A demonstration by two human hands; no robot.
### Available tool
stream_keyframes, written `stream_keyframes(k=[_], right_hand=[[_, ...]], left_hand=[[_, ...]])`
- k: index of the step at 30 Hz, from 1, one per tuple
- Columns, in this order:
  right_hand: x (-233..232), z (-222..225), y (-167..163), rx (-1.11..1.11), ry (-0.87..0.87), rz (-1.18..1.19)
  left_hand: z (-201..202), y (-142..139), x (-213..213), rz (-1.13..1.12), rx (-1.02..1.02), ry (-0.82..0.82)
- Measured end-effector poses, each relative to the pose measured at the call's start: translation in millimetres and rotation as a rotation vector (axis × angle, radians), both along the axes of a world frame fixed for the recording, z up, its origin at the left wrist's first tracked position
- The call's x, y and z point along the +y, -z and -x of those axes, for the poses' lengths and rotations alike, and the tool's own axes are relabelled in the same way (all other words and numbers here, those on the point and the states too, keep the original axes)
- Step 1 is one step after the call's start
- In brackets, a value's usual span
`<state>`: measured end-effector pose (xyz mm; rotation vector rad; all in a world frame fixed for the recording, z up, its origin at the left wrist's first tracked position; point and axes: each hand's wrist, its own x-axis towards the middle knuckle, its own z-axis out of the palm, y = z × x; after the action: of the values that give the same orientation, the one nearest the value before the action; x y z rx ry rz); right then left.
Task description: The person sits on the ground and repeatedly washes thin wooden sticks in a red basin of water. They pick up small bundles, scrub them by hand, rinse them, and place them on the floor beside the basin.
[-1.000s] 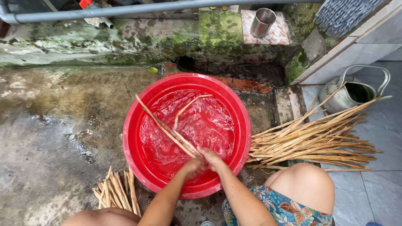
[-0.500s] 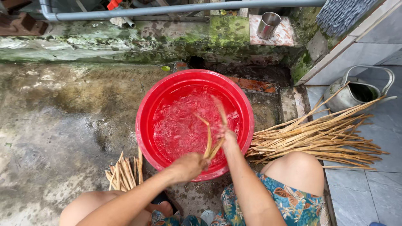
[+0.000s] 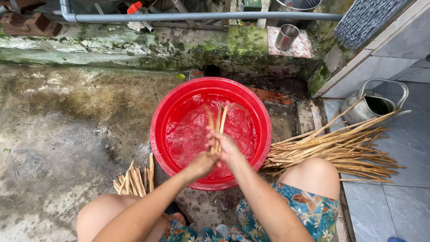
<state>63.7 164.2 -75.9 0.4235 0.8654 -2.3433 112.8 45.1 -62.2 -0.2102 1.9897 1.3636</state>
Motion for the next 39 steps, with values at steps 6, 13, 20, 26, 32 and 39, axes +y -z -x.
stream_keyframes(k=[6,13,20,26,32,39], right_hand=[[43.7,69.9,-8.4,-0.184,0.298,-0.308],[163.2,136.5,-0.8,0.084,0.479,-0.402],[114.9,86.9,-46.3,0.137,0.066,-0.477],[29.7,29.6,-38.6,0.232,-0.267,-0.145],[51.7,72.0,10.8,-0.002,0.131,-0.571],[134.6,113.0,37.1,-0.063,0.554,-0.529]], left_hand=[[-17.9,-26.8,4.6,-0.017,0.224,0.137],[-13.2,-95.5,-22.5,0.043,0.090,0.126],[10.8,-95.6,-43.9,-0.077,0.122,-0.156],[12.6,-52.3,-3.2,-0.179,-0.079,-0.182],[-14.9,-69.5,26.7,0.014,-0.047,0.170],[-6.7,-107.4,-18.4,-0.039,0.064,0.062]])
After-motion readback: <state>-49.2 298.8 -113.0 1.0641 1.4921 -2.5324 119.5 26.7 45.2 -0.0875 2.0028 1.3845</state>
